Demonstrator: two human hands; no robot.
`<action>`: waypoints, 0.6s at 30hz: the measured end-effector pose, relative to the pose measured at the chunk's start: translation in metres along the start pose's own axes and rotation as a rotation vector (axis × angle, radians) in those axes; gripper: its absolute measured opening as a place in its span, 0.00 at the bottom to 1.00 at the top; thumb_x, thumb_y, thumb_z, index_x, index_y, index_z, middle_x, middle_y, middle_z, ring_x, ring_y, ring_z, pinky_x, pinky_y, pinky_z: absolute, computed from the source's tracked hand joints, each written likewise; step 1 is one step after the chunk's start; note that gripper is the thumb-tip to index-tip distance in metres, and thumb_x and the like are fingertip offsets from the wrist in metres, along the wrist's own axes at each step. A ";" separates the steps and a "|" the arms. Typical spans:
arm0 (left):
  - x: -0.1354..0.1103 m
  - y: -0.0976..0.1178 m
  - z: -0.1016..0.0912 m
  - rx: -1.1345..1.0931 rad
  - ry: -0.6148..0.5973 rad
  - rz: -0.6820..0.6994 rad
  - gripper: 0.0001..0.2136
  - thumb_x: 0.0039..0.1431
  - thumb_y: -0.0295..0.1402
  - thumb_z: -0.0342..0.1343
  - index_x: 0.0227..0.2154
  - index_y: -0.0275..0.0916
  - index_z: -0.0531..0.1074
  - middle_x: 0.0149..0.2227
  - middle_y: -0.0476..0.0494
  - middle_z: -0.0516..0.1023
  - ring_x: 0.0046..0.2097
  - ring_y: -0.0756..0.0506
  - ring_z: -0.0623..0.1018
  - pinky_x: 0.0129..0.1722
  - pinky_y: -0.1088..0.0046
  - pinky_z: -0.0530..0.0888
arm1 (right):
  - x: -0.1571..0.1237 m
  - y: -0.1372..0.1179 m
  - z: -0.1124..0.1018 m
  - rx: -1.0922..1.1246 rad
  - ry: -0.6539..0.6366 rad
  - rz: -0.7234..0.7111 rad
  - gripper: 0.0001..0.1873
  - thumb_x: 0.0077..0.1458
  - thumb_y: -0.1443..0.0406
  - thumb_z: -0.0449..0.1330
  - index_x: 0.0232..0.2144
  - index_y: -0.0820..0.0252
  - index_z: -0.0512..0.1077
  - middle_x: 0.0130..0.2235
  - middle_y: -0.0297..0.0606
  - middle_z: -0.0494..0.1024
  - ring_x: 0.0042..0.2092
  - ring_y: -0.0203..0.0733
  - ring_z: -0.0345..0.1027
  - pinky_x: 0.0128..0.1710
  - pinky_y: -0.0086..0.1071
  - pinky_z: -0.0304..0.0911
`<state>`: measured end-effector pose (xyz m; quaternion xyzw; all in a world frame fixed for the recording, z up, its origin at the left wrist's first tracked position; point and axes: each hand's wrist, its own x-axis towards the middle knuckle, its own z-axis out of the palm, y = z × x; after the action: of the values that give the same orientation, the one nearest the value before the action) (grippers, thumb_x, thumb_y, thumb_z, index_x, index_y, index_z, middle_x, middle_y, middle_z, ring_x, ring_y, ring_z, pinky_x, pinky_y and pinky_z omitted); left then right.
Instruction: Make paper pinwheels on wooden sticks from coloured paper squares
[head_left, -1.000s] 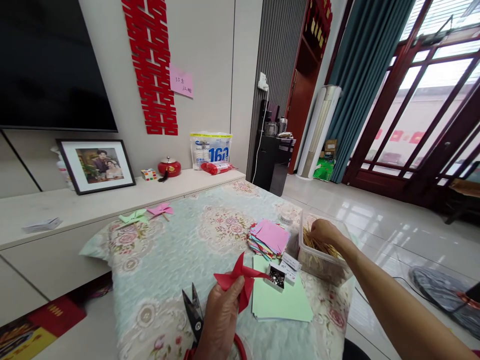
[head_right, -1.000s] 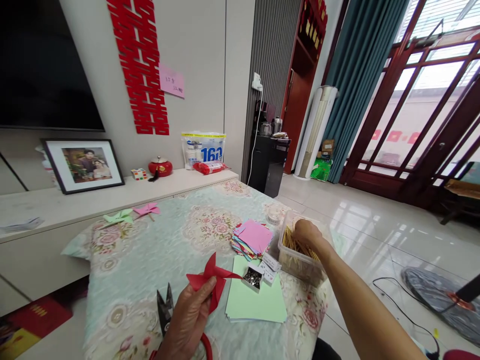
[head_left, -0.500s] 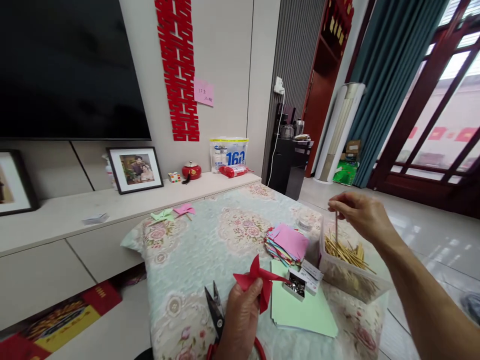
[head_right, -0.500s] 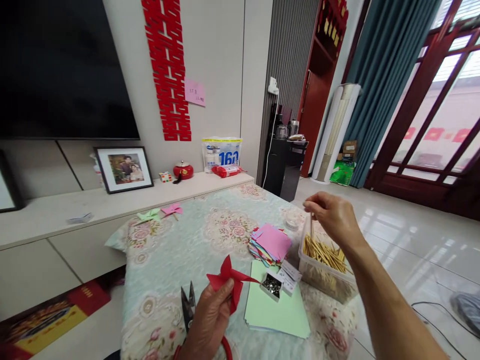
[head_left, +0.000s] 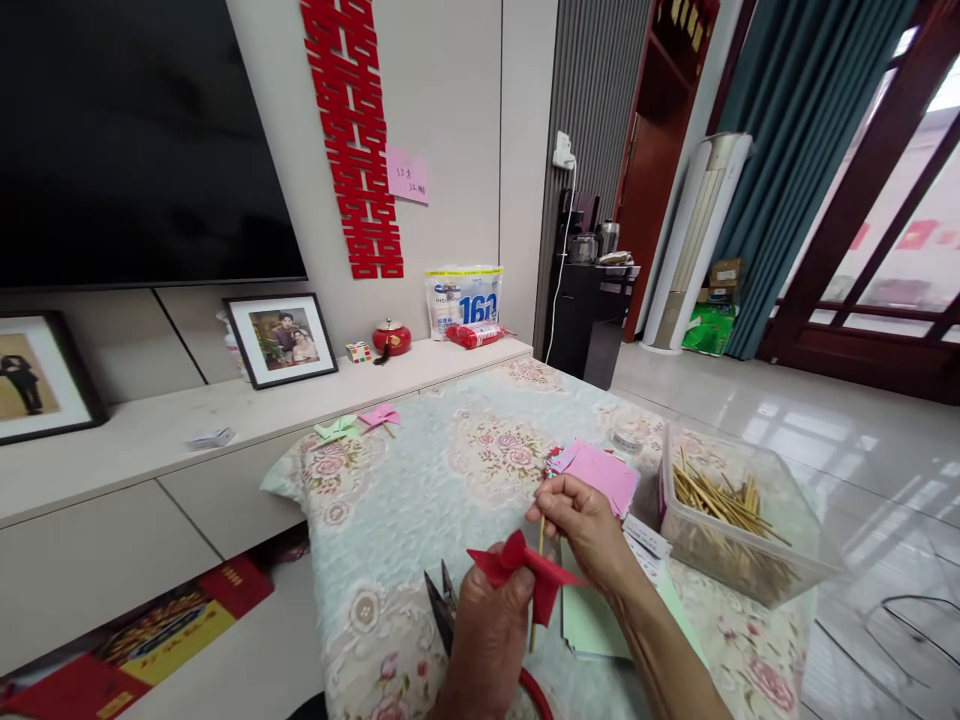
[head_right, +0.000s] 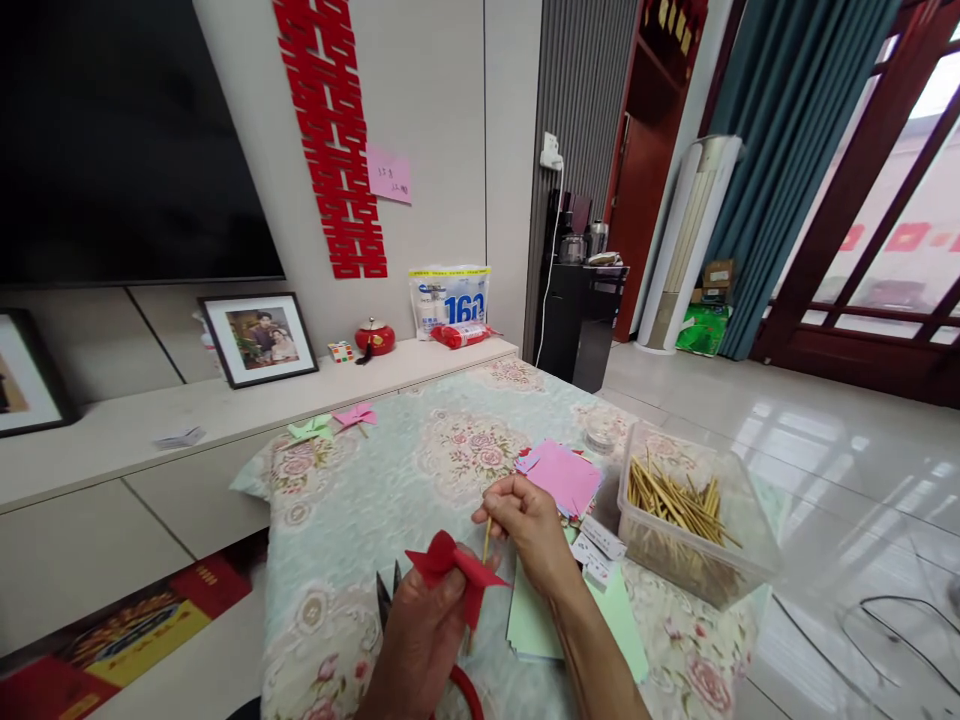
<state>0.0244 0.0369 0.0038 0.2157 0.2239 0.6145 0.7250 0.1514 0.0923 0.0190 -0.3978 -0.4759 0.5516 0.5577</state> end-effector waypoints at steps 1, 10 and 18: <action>0.000 -0.001 0.002 0.026 -0.005 -0.012 0.11 0.38 0.32 0.75 0.26 0.37 0.81 0.27 0.48 0.81 0.31 0.48 0.78 0.39 0.71 0.75 | -0.001 0.002 0.001 0.000 -0.024 0.011 0.19 0.47 0.52 0.71 0.29 0.60 0.73 0.26 0.37 0.82 0.22 0.32 0.63 0.24 0.27 0.57; 0.008 -0.010 -0.007 0.159 0.142 0.112 0.12 0.45 0.34 0.70 0.33 0.36 0.80 0.32 0.43 0.83 0.35 0.44 0.79 0.40 0.69 0.73 | -0.013 -0.005 -0.026 -0.089 0.047 -0.040 0.28 0.55 0.43 0.59 0.39 0.60 0.80 0.42 0.45 0.81 0.38 0.43 0.72 0.34 0.32 0.64; 0.014 -0.018 -0.026 0.484 0.219 0.245 0.11 0.45 0.35 0.69 0.29 0.35 0.79 0.27 0.47 0.81 0.31 0.45 0.77 0.34 0.72 0.73 | -0.027 -0.013 -0.009 -0.422 -0.205 -0.053 0.11 0.48 0.59 0.70 0.29 0.60 0.76 0.30 0.33 0.76 0.33 0.40 0.67 0.34 0.31 0.61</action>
<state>0.0257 0.0493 -0.0284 0.3403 0.4133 0.6459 0.5443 0.1651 0.0657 0.0273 -0.4349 -0.6451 0.4624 0.4253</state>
